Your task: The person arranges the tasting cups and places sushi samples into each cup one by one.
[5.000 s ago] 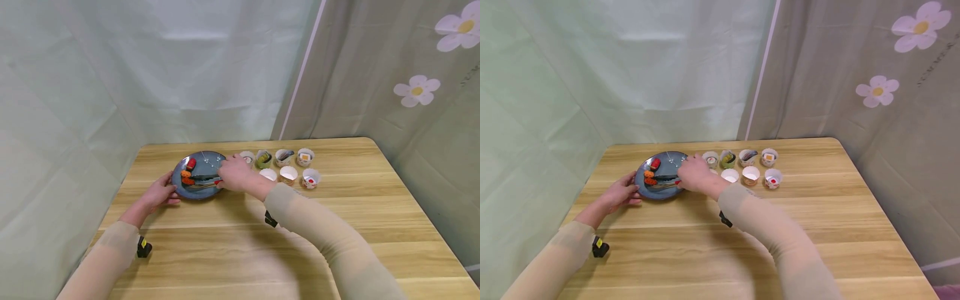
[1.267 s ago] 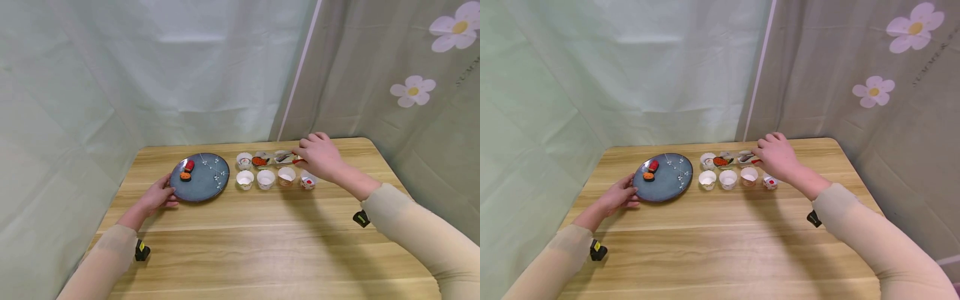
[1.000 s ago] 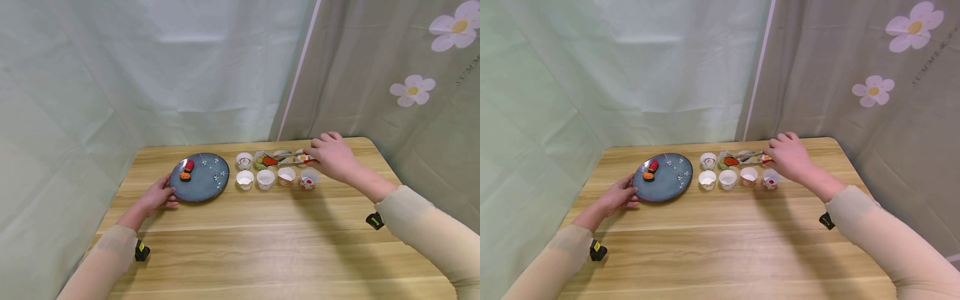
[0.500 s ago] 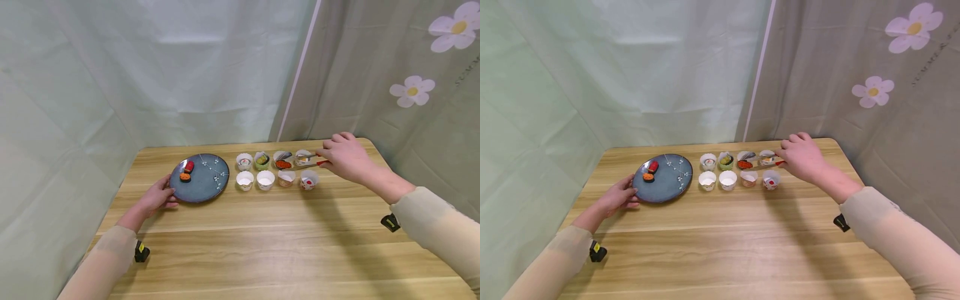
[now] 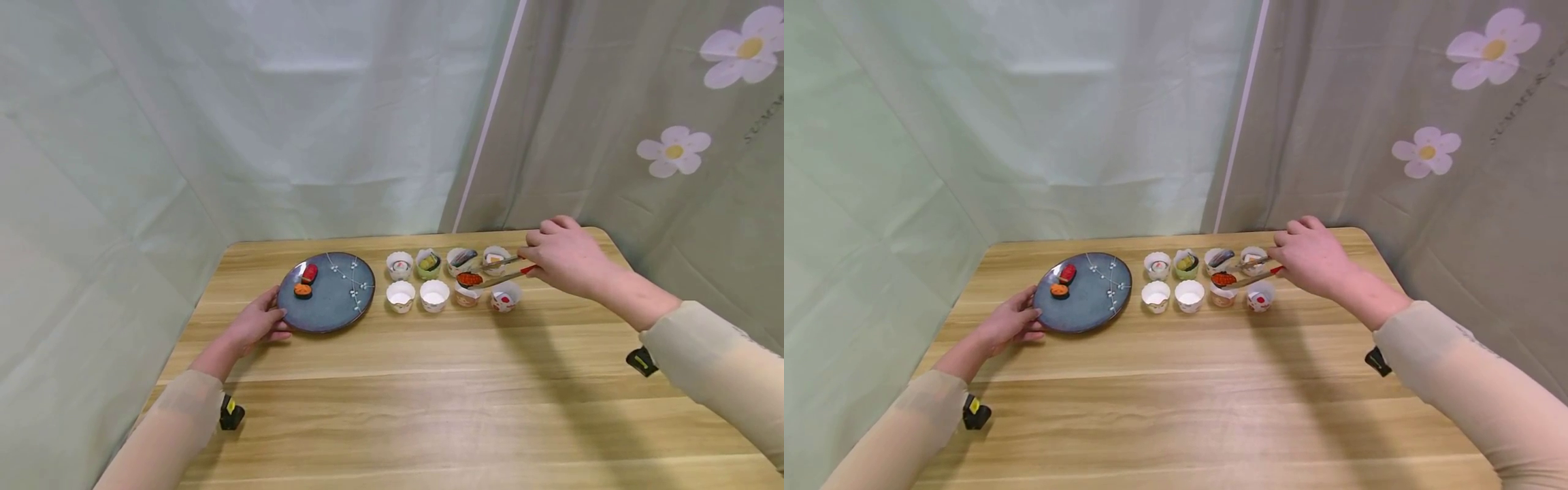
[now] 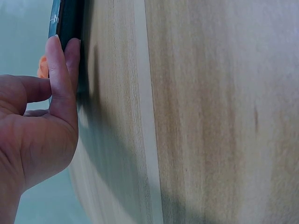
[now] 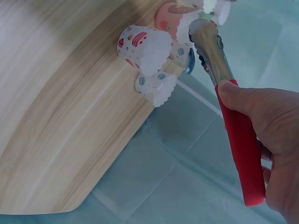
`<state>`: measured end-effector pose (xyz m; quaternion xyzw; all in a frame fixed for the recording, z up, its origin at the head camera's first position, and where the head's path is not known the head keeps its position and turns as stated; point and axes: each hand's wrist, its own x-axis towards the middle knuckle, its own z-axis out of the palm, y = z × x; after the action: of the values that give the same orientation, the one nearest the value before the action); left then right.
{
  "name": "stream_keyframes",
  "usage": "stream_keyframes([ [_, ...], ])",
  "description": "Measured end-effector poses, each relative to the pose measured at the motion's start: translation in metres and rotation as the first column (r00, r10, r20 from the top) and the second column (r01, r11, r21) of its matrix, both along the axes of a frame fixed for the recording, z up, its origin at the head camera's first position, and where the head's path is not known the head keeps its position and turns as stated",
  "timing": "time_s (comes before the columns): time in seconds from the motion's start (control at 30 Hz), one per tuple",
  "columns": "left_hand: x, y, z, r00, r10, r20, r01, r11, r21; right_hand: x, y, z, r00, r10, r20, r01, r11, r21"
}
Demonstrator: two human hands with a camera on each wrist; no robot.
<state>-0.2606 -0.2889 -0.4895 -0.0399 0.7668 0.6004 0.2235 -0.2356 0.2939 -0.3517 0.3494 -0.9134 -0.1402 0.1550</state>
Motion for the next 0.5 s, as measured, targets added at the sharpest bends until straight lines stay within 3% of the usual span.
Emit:
stream_keyframes([
  [0.5,0.0004,0.0008,-0.0009,1.0,0.0,-0.003,0.0,1.0,0.006,-0.0087,-0.0069,0.002,0.998,0.055,-0.029,-0.054,0.998,0.041],
])
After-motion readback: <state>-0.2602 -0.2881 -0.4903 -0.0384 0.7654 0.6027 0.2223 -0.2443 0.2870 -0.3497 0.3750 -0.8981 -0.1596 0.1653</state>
